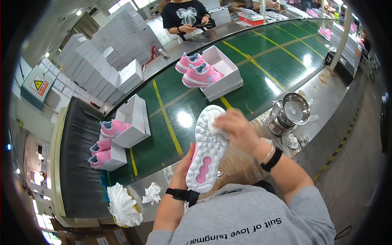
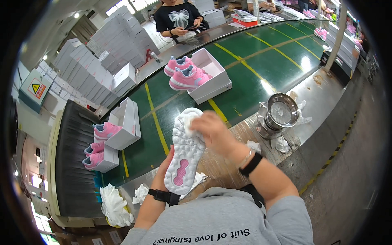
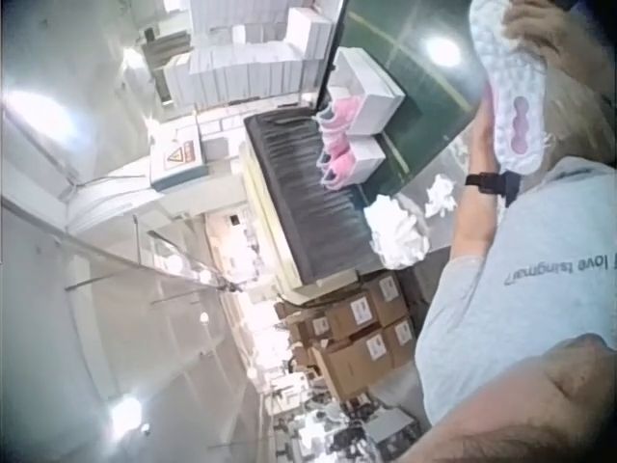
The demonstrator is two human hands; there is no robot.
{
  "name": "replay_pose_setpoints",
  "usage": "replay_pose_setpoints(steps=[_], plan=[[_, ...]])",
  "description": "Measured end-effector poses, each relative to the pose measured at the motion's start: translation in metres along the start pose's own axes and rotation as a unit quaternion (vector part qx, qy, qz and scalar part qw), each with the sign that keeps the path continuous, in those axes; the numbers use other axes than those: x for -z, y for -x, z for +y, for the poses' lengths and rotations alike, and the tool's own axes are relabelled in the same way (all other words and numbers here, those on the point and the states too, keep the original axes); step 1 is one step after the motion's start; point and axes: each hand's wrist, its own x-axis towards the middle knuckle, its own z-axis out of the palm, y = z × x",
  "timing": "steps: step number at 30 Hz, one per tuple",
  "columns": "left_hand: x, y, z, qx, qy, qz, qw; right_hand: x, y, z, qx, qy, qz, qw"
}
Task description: Clean and inspect shoes on an assembly line and prepare packaging materials.
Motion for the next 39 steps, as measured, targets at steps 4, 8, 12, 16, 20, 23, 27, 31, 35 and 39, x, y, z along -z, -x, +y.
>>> replay_pose_setpoints(steps=[4, 8, 12, 16, 20, 23, 27, 31, 35, 39], plan=[[0.009, -0.005, -0.001, -0.014, 0.023, 0.018, 0.999, -0.026, 0.055, -0.048, -0.007, -0.090, -0.093, 0.992], [-0.013, 0.001, 0.000, -0.068, 0.043, 0.003, 0.997, -0.010, 0.042, -0.048, -0.019, -0.156, -0.097, 0.983], [-0.003, -0.018, 0.004, -0.029, 0.017, -0.010, 0.999, 0.012, -0.026, 0.010, -0.092, -0.013, 0.093, 0.991], [-0.012, -0.036, 0.008, -0.058, -0.084, 0.002, 0.995, -0.011, -0.045, 0.016, -0.069, 0.050, 0.080, 0.993], [0.001, -0.043, 0.017, -0.077, -0.065, 0.070, 0.993, -0.037, -0.019, -0.033, 0.009, -0.050, -0.098, 0.994], [-0.009, -0.046, 0.019, -0.094, -0.007, -0.046, 0.995, -0.031, 0.004, -0.049, 0.106, -0.055, -0.161, 0.980], [0.000, -0.051, 0.020, -0.103, -0.033, -0.004, 0.994, -0.009, 0.022, -0.053, 0.272, 0.003, -0.266, 0.925], [0.029, -0.049, 0.036, -0.094, -0.019, -0.033, 0.995, 0.017, 0.048, -0.027, 0.293, 0.056, -0.335, 0.894], [0.005, -0.034, 0.038, -0.141, 0.072, -0.034, 0.987, 0.035, 0.059, 0.008, 0.149, 0.089, -0.311, 0.934], [0.004, -0.040, 0.041, -0.087, 0.039, -0.034, 0.995, 0.020, 0.013, -0.021, 0.085, 0.043, -0.169, 0.981]])
